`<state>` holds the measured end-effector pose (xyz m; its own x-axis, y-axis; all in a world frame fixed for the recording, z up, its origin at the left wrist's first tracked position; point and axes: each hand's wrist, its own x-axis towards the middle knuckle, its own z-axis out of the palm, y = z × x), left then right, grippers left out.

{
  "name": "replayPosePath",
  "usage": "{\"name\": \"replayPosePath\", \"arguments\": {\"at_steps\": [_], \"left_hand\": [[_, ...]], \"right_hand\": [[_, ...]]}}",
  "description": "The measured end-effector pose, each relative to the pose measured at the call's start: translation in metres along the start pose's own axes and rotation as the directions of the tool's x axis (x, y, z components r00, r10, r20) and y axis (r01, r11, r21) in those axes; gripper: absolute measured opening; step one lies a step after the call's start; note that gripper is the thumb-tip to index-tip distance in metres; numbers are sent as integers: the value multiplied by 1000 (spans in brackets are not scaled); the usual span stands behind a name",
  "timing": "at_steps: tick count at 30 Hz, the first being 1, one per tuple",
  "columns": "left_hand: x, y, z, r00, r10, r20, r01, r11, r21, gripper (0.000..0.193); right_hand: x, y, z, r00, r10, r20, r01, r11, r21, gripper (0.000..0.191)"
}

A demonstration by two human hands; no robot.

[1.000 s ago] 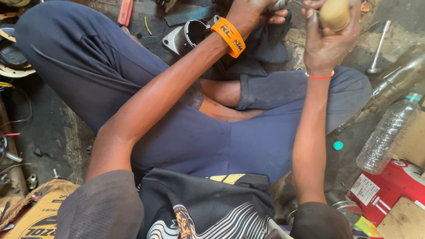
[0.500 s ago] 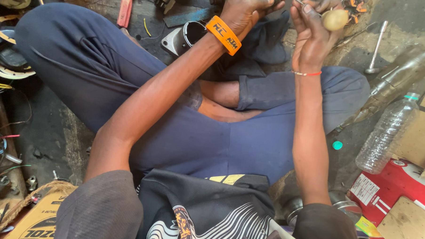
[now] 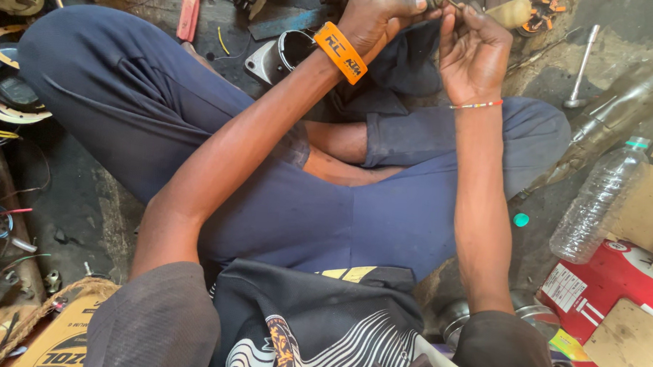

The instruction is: The person sits on the floor and uses a hammer to tap a metal housing, then wipes it with a cloth. They pick up a cylindrical motor component, wipe it, and use a screwdriver to pry out a small metal ring. The person continues to wipe the component and the ring with the cloth.

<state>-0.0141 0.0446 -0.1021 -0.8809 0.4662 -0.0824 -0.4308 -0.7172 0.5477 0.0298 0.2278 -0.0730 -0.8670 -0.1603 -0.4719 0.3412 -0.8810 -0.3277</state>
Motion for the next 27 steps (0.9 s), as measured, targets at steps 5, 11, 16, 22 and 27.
{"name": "replayPosePath", "arguments": {"at_steps": [5,11,16,22,27], "left_hand": [[1,-5,-6,1000,7,18,-7,1000,1,19],[3,-9,-13,991,121,61,-131,975,181,18],[3,-8,-13,994,110,17,-111,962,249,15],[3,-3,-12,989,146,0,-141,954,265,19],[3,-1,-7,990,136,-29,-125,958,257,23]], "right_hand": [[-2,-1,8,998,59,4,-59,997,51,15],[-3,-7,5,999,37,-27,-34,997,73,10],[-2,-14,-7,996,-72,-58,67,995,-78,8],[-4,-15,-14,966,-259,16,256,939,-232,11],[-9,-14,-11,957,-284,68,292,934,-206,11]]}}
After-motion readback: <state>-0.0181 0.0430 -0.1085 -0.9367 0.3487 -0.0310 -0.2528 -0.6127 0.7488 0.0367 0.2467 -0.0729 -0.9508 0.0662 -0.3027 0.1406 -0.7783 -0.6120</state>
